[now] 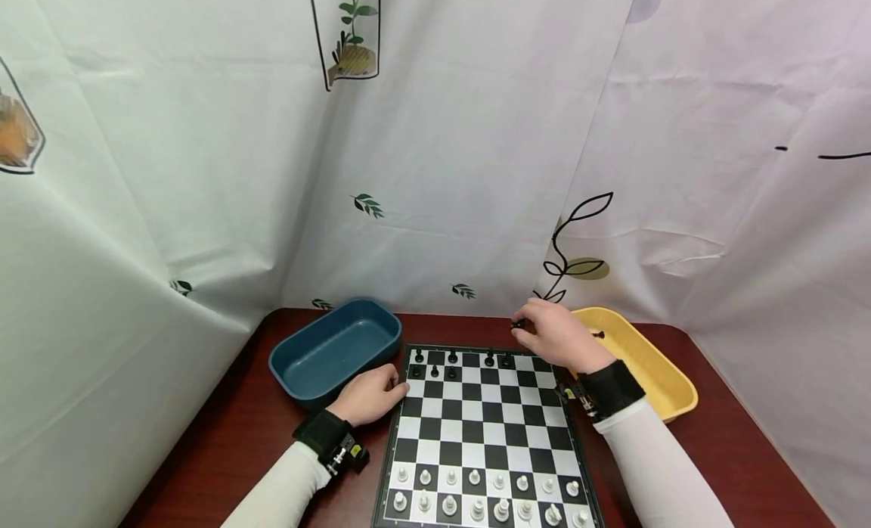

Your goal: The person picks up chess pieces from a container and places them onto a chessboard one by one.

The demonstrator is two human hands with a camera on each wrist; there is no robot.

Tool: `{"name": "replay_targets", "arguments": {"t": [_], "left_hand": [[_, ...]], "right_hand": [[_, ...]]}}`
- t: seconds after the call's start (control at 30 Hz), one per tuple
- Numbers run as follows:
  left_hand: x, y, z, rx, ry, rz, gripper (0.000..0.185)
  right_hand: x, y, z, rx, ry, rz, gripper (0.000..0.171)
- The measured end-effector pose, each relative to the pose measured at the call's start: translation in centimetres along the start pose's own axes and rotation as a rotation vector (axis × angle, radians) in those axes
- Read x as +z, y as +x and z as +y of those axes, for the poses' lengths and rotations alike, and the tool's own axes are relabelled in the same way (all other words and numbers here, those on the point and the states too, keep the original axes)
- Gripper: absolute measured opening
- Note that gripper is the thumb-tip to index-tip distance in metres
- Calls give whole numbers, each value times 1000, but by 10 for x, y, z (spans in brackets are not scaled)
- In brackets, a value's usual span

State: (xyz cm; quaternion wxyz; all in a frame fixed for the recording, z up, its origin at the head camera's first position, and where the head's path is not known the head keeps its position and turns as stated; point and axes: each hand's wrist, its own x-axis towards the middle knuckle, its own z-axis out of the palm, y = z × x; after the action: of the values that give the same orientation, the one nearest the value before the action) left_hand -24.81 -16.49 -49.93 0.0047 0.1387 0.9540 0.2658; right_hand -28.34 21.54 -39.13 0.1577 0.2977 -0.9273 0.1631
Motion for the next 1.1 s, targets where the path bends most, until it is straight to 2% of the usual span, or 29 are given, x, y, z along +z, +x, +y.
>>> {"name": "replay_targets", "arguments": {"t": [0.43, 0.73, 1.1], "left_hand": [[-2, -3, 4, 1, -2, 5, 31], [-1, -1, 3, 2, 4, -2, 30], [-2, -2, 4, -8, -3, -9, 31]], "right_hand": [[23, 33, -31, -110, -12, -91, 12], [43, 51, -49, -104, -26, -208, 11], [68, 66, -64, -218, -96, -226, 3]]}}
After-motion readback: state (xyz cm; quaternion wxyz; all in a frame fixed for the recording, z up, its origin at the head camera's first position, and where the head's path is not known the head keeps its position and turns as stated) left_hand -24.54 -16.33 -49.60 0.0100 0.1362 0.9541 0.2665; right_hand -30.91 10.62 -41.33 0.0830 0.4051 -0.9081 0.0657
